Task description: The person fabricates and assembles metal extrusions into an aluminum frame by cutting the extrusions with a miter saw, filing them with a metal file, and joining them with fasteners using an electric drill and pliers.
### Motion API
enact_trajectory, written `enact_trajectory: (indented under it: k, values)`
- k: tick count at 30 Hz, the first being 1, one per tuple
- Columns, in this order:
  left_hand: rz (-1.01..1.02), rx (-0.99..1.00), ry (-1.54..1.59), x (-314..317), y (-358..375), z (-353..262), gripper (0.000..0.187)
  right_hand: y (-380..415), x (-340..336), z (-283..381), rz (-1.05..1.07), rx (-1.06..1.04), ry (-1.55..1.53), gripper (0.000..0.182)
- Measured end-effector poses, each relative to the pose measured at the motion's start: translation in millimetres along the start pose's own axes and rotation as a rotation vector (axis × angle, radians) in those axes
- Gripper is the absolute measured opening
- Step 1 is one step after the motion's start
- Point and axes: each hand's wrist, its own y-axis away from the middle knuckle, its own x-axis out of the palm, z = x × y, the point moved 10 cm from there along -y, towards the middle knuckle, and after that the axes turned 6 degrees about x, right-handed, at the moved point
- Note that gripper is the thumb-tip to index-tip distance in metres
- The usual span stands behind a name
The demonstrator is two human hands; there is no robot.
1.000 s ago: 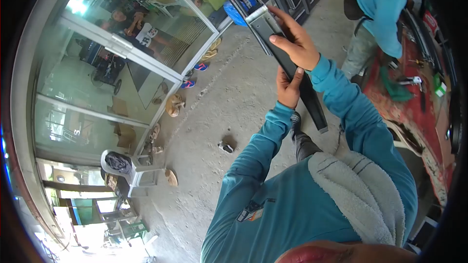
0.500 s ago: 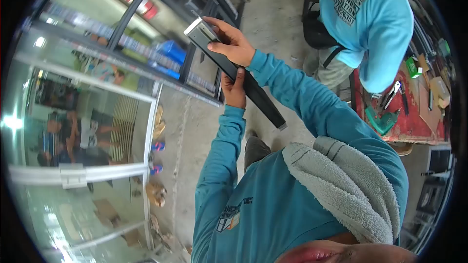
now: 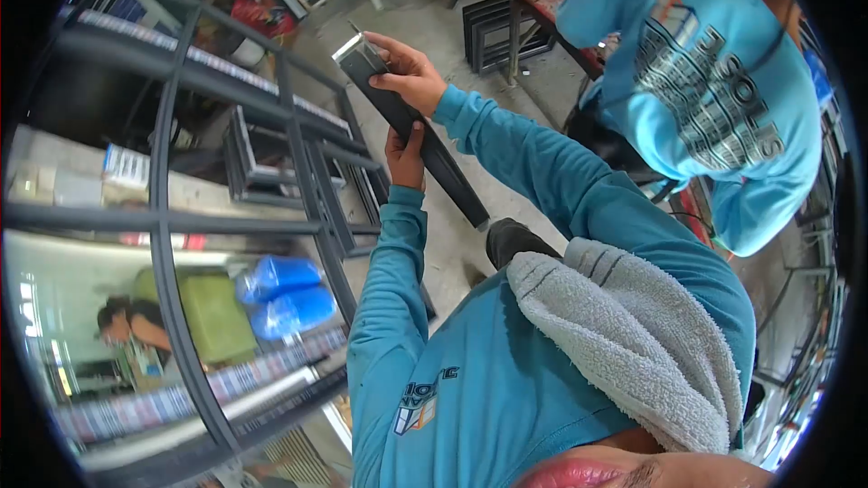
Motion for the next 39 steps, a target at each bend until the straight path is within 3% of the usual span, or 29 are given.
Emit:
enact_trajectory:
  k: [4,12,18,24,27,33,39]
  values:
    - [0.126,-0.094,0.028,-11.7,-122.4,50.3,0.025,-101.9,-73.6,-31.3,-0.141,-0.064,0.004,0.071]
    - [0.071,-0.21,0.028,-91.1,-369.8,134.6,0.034,-339.9,-167.3,-146.3,-0.132,0.024,-0.093,0.071]
    - [-0.016,-0.288,0.045,-138.3,-552.9,162.8,0.038,-519.6,-217.3,-211.4,-0.144,0.081,-0.082,0.07]
    - [0.038,-0.256,0.115,-195.2,-771.9,219.2,0.038,-714.2,-277.7,-284.2,-0.162,0.022,-0.023,0.073]
    - [0.126,-0.206,0.006,-229.9,-888.1,252.4,0.036,-807.5,-303.3,-285.0,-0.194,-0.061,0.09,0.074]
    - [0.27,-0.19,-0.151,-246.2,-1075.6,248.8,0.025,-982.7,-374.8,-291.7,-0.337,-0.213,-0.085,0.073]
    - [0.307,-0.114,-0.237,-307.9,-1273.9,252.4,0.025,-1168.2,-451.0,-389.9,-0.47,-0.189,-0.213,0.068]
